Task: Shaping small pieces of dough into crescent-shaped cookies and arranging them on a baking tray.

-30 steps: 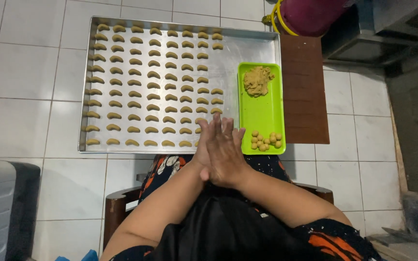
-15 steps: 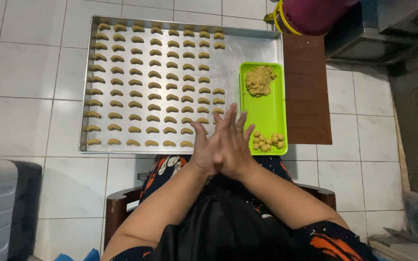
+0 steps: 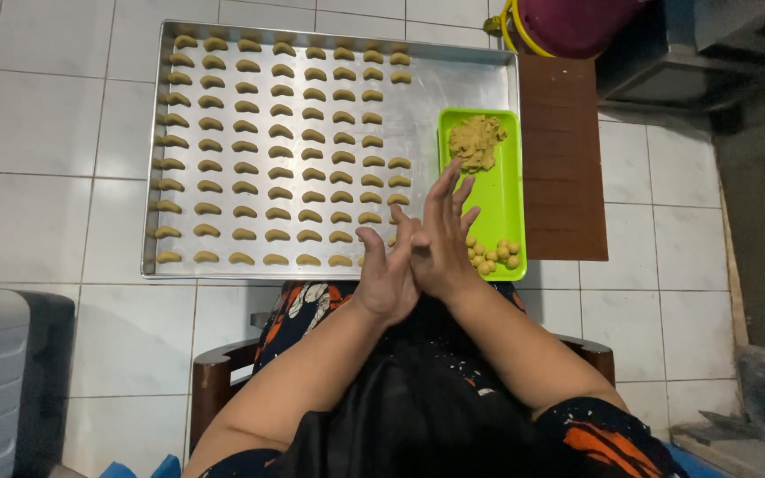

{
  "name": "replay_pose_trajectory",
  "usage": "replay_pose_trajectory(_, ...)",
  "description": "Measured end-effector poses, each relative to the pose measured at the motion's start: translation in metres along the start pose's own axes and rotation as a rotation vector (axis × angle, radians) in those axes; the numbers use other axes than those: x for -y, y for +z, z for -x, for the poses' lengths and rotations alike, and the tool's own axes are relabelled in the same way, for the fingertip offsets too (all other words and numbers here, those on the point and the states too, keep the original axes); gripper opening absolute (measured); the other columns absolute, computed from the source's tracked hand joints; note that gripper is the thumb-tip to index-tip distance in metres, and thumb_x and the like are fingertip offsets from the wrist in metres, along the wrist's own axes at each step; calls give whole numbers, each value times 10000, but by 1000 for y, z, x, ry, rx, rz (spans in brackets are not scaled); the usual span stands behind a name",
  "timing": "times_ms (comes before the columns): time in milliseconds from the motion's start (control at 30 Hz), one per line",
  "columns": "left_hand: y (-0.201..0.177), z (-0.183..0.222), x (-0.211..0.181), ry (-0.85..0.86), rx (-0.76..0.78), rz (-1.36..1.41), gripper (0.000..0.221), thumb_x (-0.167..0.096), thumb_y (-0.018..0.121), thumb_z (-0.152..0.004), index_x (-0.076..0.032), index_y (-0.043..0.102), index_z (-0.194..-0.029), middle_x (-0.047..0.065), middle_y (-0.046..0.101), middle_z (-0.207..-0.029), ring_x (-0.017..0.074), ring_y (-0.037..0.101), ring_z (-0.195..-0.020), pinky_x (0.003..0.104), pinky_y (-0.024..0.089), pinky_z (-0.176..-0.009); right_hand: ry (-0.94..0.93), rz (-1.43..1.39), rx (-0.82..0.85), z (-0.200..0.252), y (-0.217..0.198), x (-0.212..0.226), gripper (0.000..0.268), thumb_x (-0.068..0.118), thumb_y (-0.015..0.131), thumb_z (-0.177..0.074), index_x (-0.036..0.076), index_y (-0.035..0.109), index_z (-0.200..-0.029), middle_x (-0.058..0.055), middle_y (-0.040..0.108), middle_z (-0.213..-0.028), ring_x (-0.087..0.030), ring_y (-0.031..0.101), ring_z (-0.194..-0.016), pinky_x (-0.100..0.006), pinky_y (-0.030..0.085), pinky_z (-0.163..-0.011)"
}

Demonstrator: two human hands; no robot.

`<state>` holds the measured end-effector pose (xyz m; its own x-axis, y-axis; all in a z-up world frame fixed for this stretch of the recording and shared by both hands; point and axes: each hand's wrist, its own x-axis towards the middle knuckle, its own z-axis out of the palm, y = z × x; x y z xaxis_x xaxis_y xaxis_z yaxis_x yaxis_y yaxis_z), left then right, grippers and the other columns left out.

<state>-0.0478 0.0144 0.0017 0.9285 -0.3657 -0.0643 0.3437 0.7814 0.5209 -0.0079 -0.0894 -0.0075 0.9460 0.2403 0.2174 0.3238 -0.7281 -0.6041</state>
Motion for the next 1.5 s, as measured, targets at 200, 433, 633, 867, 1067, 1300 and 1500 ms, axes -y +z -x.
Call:
replay_pose_trajectory(200, -3, -8, 1, -28, -30, -18, 1123, -941, 9, -740, -256, 51, -1628, -16, 226, -1524, 206, 153, -1527, 431, 22, -1302, -228, -25, 77, 31, 19, 28, 1357, 971, -18, -703, -53, -212, -1572, -266, -253, -1654, -518, -295, -1469, -736, -209, -1078)
replay_pose_trajectory(433, -16, -13, 12, -76, -70, -41, 1166, -985, 52, -681, -307, 13, -1629, 60, 18, -1701, 277, 46, -1559, 406, 36, -1293, 17, -66, 11, 1, -2, 9, 1073, 790, -72, -896, -14, -206, -1592, -247, -165, -1687, -591, -165, -1480, -873, -64, -998)
replay_pose_trajectory(633, -48, -31, 20, 336, 407, -237, 1522, -840, 750, -493, -118, 54, -1639, 112, -61, -1716, 327, 117, -1559, 635, 160, -1246, 34, 23, 39, 1, 8, 6, 1181, 879, -58, -832, -14, -194, -1594, -259, -160, -1684, -596, -150, -1482, -876, -52, -1004)
replay_pose_trajectory(867, 5, -23, -26, -153, 85, 390, 1078, -965, 325, -733, -214, 413, -1501, 115, 527, -1423, 319, 599, -1218, 430, 527, -997, 85, -56, 169, -3, 5, -17, 1132, 697, 350, -874, 7, -169, -1607, -248, -156, -1690, -560, -144, -1503, -872, -41, -1016)
replay_pose_trajectory(1067, -80, -41, 12, -210, 69, 663, 972, -989, 394, -697, -261, 540, -1325, 155, 528, -1428, 406, 632, -1168, 476, 572, -872, -139, -389, -41, 3, -29, -12, 745, 510, 667, -754, 99, 566, -1366, -131, 657, -1162, -296, 626, -1054, -386, 531, -860)
replay_pose_trajectory(1300, -42, -34, -3, -191, -126, 433, 1039, -965, 328, -760, -437, 68, -1617, 68, -55, -1715, 285, -77, -1566, 559, 85, -1243, -198, -314, -163, 12, -14, -10, 326, 198, 921, -739, 175, 827, -1050, -20, 724, -872, -196, 716, -747, -301, 594, -665)
replay_pose_trajectory(1500, -46, -40, -20, -159, -74, -81, 985, -854, 270, -879, -322, -93, -1624, 182, -49, -1695, 371, -42, -1556, 562, 53, -1227, -203, -343, -4, 9, -40, 18, 212, 57, 835, -800, 56, 798, -1009, -147, 728, -768, -338, 719, -664, -398, 576, -580)
